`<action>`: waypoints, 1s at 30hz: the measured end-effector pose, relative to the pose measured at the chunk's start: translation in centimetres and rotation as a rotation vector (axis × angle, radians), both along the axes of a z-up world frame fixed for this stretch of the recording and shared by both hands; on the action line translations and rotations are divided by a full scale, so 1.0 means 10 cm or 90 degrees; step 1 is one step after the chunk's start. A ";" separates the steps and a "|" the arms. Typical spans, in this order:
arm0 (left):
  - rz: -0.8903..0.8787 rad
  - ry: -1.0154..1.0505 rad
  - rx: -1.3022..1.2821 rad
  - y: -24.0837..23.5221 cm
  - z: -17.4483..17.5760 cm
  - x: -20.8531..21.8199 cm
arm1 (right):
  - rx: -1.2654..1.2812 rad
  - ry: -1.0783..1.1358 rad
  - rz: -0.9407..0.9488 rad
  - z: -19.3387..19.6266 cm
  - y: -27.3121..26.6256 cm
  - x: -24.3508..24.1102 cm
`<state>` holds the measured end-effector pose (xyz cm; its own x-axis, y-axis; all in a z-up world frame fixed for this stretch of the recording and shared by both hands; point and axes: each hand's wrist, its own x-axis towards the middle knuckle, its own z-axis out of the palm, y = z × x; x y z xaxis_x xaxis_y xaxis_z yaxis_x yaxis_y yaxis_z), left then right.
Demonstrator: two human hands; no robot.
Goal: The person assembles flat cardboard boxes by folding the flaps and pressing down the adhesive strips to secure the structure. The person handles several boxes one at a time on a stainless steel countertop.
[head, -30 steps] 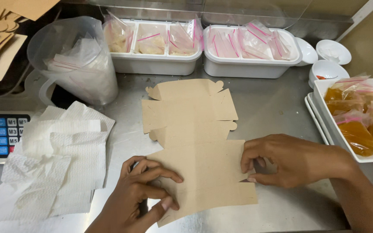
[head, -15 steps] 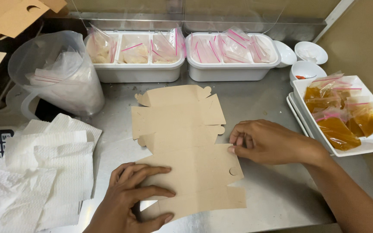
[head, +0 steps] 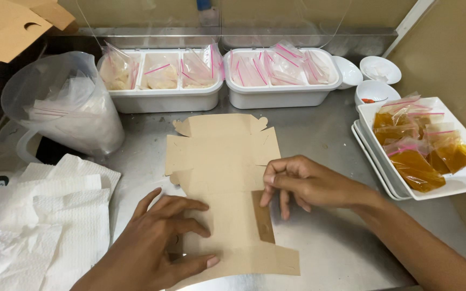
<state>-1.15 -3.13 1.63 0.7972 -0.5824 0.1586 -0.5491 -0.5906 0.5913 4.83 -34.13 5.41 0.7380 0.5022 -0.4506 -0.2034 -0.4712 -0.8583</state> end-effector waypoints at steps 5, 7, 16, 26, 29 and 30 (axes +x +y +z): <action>-0.024 -0.005 0.082 -0.34 0.04 0.30 | -0.036 0.044 0.013 -0.05 0.12 -0.11; -0.065 0.196 0.165 -0.52 0.06 0.43 | -0.070 -0.024 0.035 -0.04 0.17 -0.15; -0.137 0.261 0.393 -0.80 0.19 0.76 | -0.068 -0.292 0.080 -0.05 0.10 -0.07; -0.245 0.225 0.190 -0.40 -0.07 0.82 | 0.048 -0.601 0.158 -0.35 0.43 -0.24; -0.252 0.213 0.196 -0.38 -0.08 0.86 | 0.045 -0.639 0.156 -0.44 0.44 -0.23; -0.240 0.231 0.216 -0.36 -0.06 0.86 | 0.044 -0.645 0.152 -0.46 0.43 -0.22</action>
<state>7.40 -6.70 1.06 0.4952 -0.8051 -0.3267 -0.5560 -0.5825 0.5928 2.60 -29.85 0.78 0.6324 0.6863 0.3593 0.7192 -0.3478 -0.6014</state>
